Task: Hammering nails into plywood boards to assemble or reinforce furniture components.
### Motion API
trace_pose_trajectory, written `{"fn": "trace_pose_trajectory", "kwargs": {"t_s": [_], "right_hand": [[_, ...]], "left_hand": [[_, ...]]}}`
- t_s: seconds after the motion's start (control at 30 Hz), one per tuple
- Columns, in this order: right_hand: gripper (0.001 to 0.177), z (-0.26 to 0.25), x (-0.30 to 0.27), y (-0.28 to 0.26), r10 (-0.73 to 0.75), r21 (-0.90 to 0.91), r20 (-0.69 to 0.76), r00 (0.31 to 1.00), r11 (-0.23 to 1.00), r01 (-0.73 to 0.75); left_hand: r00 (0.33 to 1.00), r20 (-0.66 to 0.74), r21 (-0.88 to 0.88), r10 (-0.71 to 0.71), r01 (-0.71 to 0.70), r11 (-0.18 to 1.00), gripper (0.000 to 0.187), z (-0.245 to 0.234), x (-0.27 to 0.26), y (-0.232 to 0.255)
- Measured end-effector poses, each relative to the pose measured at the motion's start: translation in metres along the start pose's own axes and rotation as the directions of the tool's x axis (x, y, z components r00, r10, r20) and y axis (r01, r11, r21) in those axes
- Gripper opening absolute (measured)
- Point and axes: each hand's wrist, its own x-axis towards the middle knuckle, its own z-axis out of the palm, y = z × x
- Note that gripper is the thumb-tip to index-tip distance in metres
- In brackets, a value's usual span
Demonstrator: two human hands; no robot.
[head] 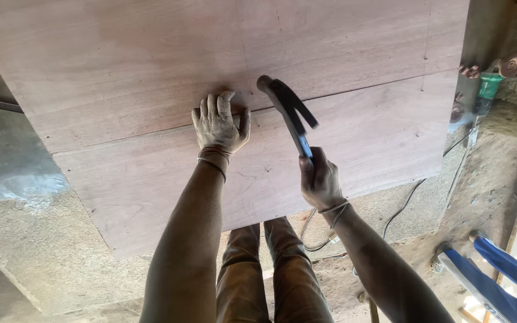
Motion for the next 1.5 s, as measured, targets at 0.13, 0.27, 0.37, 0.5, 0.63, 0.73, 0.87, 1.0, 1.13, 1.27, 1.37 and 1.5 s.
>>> {"fn": "trace_pose_trajectory", "kwargs": {"t_s": [0.13, 0.27, 0.37, 0.5, 0.63, 0.73, 0.87, 1.0, 1.13, 1.27, 1.37, 1.5], "right_hand": [[0.036, -0.015, 0.007, -0.045, -0.109, 0.090, -0.100, 0.989, 0.989, 0.118], [0.035, -0.021, 0.004, -0.064, -0.121, 0.090, -0.087, 0.989, 0.988, 0.129], [0.033, -0.015, -0.022, -0.039, -0.085, 0.103, -0.068, 0.994, 0.991, 0.091], [0.026, -0.008, -0.090, -0.007, -0.073, 0.146, -0.082, 0.994, 0.986, 0.084], [0.016, -0.022, -0.164, -0.023, 0.192, 0.077, -0.004, 0.981, 0.978, -0.191], [0.020, -0.033, -0.217, -0.036, 0.265, -0.001, -0.050, 0.963, 0.964, -0.265], [0.026, -0.049, -0.298, -0.017, 0.475, -0.145, -0.003, 0.880, 0.871, -0.470], [0.029, -0.062, -0.361, 0.027, 0.555, -0.174, -0.023, 0.832, 0.817, -0.550], [0.031, -0.077, -0.367, 0.042, 0.499, -0.187, 0.022, 0.866, 0.853, -0.487], [0.029, -0.085, -0.340, 0.007, 0.494, -0.116, 0.008, 0.869, 0.864, -0.490], [0.029, -0.101, -0.312, -0.029, 0.417, -0.133, 0.047, 0.908, 0.903, -0.409], [0.030, -0.113, -0.293, -0.037, 0.322, -0.159, 0.111, 0.940, 0.940, -0.303]], "left_hand": [[1.000, 0.000, 0.017, 0.004, -0.004, 1.000, 0.055, 0.002, 0.001, -0.001], [0.998, -0.042, 0.038, 0.038, -0.036, 0.999, 0.051, 0.005, -0.002, -0.002], [0.996, -0.007, 0.056, 0.086, -0.085, 0.995, 0.043, -0.006, 0.000, 0.004], [0.991, 0.025, 0.014, 0.129, -0.129, 0.992, 0.038, -0.013, 0.005, 0.010], [0.991, 0.002, -0.056, 0.131, -0.131, 0.990, 0.040, 0.031, 0.006, 0.000], [0.997, 0.079, -0.192, 0.011, 0.005, 0.981, 0.043, 0.036, -0.005, 0.005], [0.936, 0.188, -0.727, -0.297, 0.336, 0.599, 0.017, 0.082, -0.090, -0.005], [0.676, 0.698, -0.665, -0.235, 0.734, 0.137, 0.029, 0.038, -0.220, -0.013], [0.354, 0.887, -0.422, -0.295, 0.882, -0.210, 0.025, -0.077, -0.298, 0.013], [0.212, 0.952, -0.286, -0.220, 0.871, -0.399, 0.033, -0.157, -0.337, 0.021], [0.270, 0.941, -0.336, -0.206, 0.825, -0.455, 0.037, -0.203, -0.346, 0.033], [0.400, 0.873, -0.487, -0.278, 0.726, -0.486, 0.035, -0.263, -0.349, 0.075]]}}
